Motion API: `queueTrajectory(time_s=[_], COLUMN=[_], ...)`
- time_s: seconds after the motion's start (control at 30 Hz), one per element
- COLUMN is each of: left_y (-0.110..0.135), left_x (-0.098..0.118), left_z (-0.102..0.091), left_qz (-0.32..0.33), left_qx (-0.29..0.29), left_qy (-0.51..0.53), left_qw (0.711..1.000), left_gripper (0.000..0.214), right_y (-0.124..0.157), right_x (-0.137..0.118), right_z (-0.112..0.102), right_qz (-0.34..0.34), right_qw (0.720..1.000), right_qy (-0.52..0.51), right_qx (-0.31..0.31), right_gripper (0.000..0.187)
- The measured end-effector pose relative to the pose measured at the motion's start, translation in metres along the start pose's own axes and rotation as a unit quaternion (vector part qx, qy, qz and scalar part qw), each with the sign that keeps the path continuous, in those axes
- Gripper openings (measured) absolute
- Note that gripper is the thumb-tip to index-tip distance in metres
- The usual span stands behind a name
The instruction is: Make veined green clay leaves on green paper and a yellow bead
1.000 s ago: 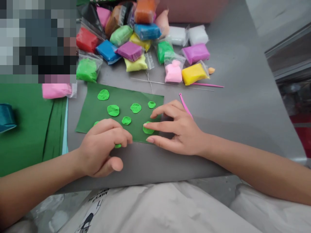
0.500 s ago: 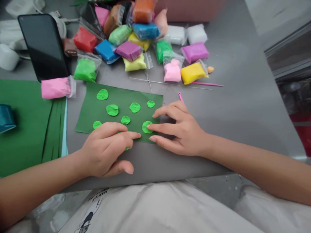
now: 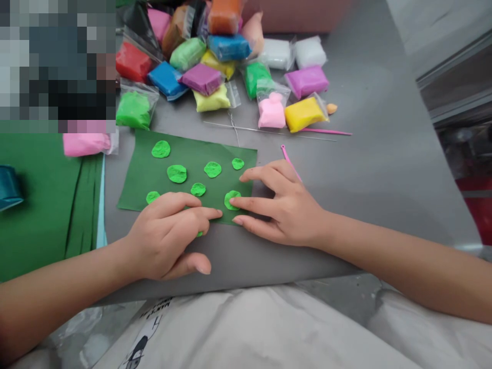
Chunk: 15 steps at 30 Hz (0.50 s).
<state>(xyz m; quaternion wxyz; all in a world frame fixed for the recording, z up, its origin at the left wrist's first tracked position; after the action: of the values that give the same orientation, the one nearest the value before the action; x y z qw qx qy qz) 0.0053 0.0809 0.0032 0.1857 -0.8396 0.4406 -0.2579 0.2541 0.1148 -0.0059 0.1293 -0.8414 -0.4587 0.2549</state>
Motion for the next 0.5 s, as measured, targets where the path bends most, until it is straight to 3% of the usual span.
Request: queueTrajectory(time_s=[0.3,0.5], left_y=[-0.0005,-0.0015], left_x=[0.0,0.0011], left_z=[0.0015,0.0019], left_qz=[0.0,0.003], left_qx=[-0.001,-0.002], left_qy=[0.004,-0.001], left_qw=[1.0,1.0], left_gripper=[0.06,0.059], right_y=[0.004,0.0026], right_x=[0.0012,0.0005], right_z=[0.0003,0.0007], right_qz=[0.02,-0.006], right_qw=[1.0,1.0], right_qy=[0.002,0.012], right_qx=[-0.007,0.008], right_gripper=[0.022,0.022])
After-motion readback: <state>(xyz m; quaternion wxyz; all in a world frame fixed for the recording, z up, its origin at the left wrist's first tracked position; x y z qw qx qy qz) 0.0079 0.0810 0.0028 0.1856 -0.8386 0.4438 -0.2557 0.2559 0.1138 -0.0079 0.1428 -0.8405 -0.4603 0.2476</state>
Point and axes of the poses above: each hand's wrist, its own y-axis away from the middle knuckle, its own z-axis out of the palm, x = y × z, the point moved 2 cm from there along -y, towards the middle knuckle, and after that the axes turned 2 degrees about -y, right-handed, at the moved point
